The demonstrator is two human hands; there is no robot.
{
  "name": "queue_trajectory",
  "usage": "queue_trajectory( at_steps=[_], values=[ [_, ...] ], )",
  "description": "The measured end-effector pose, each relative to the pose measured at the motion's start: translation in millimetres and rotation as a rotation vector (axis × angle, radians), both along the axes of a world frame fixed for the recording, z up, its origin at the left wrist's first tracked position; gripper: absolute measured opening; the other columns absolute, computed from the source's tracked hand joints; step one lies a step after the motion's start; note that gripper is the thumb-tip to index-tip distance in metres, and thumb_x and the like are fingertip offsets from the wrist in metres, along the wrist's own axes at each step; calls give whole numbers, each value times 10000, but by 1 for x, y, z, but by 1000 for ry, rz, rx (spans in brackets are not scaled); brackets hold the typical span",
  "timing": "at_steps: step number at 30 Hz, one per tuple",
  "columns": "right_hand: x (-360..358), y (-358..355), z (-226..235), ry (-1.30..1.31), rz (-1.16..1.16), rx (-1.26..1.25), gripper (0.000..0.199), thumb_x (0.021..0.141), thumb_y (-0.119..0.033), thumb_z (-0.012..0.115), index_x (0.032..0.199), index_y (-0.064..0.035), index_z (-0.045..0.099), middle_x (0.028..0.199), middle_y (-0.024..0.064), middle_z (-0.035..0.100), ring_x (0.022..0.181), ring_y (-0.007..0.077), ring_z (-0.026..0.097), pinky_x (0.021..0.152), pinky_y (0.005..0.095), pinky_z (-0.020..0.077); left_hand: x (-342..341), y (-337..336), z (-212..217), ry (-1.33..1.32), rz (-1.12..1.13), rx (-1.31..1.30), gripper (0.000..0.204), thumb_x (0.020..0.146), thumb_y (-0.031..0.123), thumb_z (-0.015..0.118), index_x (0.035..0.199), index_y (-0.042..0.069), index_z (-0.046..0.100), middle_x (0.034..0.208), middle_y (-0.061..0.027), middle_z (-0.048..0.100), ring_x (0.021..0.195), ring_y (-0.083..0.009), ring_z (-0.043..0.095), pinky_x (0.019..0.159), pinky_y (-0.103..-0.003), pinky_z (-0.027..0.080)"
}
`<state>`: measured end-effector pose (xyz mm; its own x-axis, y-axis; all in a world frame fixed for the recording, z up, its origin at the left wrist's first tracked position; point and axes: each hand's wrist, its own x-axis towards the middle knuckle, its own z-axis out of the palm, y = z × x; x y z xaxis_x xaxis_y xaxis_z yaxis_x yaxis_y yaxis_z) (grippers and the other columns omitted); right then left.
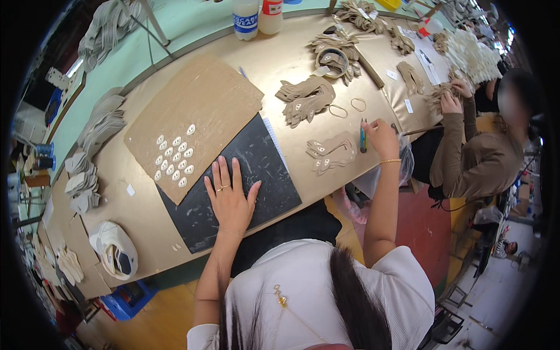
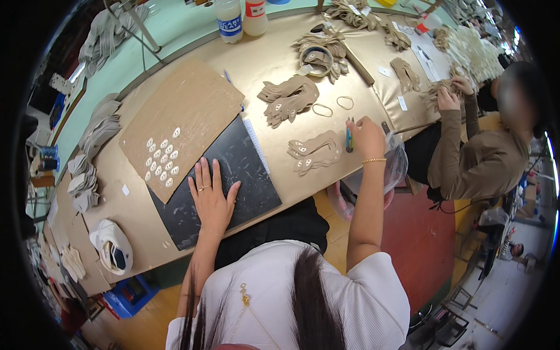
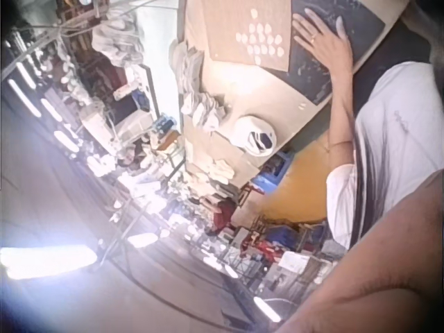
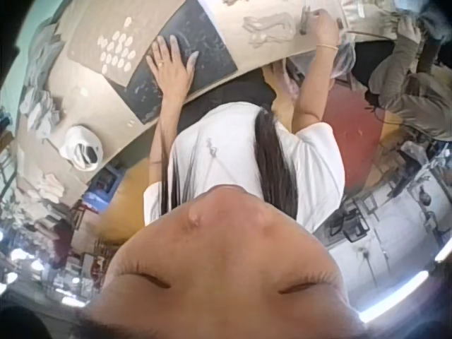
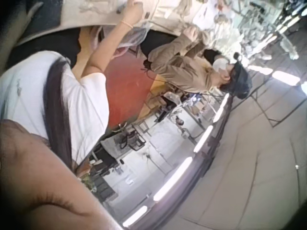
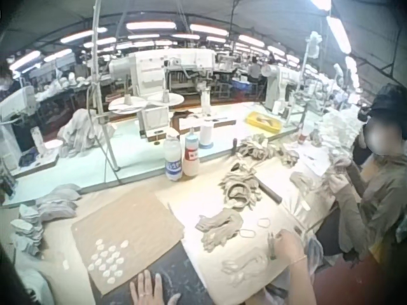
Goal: The person places small white circular inserts into beige shoe part cutouts on a workbench. She repeatedly picks up inserts and parts, aligns them, and sets the assembled pieces aside. She also retrieves a stack of white fabric pieces from a nearby table and places them on the workbench.
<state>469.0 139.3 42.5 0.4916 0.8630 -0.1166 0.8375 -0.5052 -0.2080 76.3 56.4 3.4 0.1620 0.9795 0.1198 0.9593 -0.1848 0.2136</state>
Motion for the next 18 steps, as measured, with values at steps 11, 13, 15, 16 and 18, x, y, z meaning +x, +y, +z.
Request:
queue_trajectory(
  at_steps=[11,13,15,16,18],
  values=[
    [12,-14,-28,260,-18,163,323,862,-294,743,984,-24,614,859,166,700,814,343,691,744,410,521,5,9,0,-56,79,74,786,910,466,683,1514,58,391,1575,-228,328,1458,-399,300,1173,-566,238],
    [17,-24,-29,452,-54,377,299,877,-280,731,991,-22,630,851,155,696,804,321,694,733,404,517,7,11,0,-45,83,18,788,910,480,677,1514,61,393,1571,-215,344,1456,-377,313,1168,-560,250],
    [18,-37,-31,623,-72,461,302,884,-277,737,990,-8,648,848,122,679,784,265,679,726,381,515,4,11,-1,-63,82,32,787,909,490,675,1512,67,398,1564,-202,362,1451,-360,326,1160,-550,260],
    [18,-45,-30,698,-76,440,317,884,-281,749,985,5,657,848,94,665,770,221,661,724,362,514,3,12,-2,-73,79,39,786,908,495,673,1511,70,401,1561,-196,370,1448,-352,333,1156,-545,265],
    [12,-62,-23,691,-23,353,369,863,-308,772,1003,19,674,864,107,671,783,222,664,739,349,515,3,12,-1,-59,76,52,778,907,491,676,1507,74,409,1557,-193,379,1444,-352,338,1151,-541,266]
  ],
)
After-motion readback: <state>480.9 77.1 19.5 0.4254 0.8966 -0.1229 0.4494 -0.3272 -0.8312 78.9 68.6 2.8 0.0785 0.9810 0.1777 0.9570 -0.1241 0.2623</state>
